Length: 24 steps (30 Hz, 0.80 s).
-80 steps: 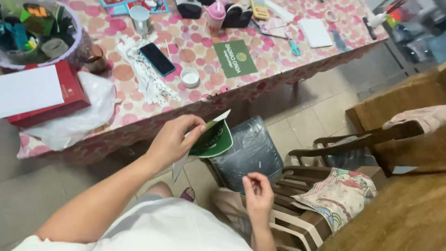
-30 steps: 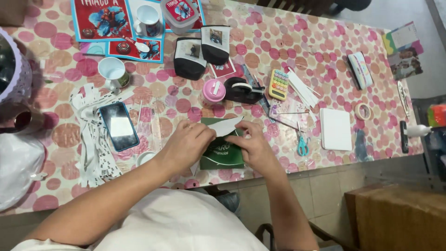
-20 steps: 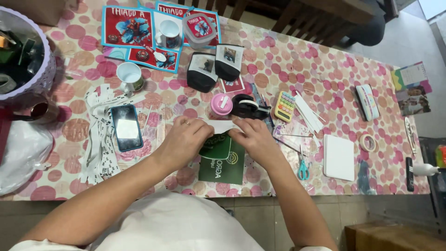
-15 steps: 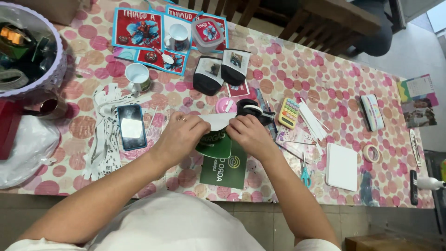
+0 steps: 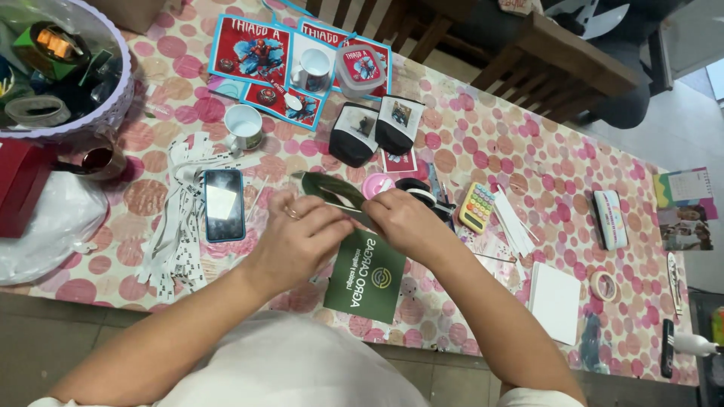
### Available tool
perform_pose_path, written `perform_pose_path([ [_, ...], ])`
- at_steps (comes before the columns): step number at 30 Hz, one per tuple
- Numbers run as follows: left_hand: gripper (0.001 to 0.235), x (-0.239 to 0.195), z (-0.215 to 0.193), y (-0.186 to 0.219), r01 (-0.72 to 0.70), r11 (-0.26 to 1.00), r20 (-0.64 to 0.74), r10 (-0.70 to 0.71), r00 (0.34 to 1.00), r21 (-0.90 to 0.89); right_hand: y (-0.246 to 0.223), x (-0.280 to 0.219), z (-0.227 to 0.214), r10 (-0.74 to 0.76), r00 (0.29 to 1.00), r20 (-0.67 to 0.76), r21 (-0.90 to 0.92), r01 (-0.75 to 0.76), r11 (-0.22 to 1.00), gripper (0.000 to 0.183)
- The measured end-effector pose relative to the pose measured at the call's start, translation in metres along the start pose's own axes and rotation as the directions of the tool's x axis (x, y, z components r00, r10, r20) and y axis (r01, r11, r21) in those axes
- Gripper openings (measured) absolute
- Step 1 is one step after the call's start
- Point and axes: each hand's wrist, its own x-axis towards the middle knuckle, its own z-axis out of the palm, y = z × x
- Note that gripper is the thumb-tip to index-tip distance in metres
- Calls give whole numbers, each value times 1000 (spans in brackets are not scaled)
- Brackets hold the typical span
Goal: Peeling vinyl stickers and applying them to cards using a ruler and scraper for precision
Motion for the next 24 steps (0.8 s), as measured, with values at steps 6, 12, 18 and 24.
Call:
perform_pose_path([
  [6,12,4,31,-4,3,997,-82,4,997,83,-3,6,-23,14,995,103,31,-17,999,15],
  [12,17,0,57,-10,-31,998,-16,32,999,46,5,-10,-14,25,990,137,15,-27,1000,14],
  [18,14,-4,73,-14,-67,996,17,66,998,63,2,-20,-15,82,983,162,12,-85,996,10],
  [24,13,3,71,-5,-87,989,29,84,996,117,-1,-27,-15,106,981,165,-82,-94,992,12],
])
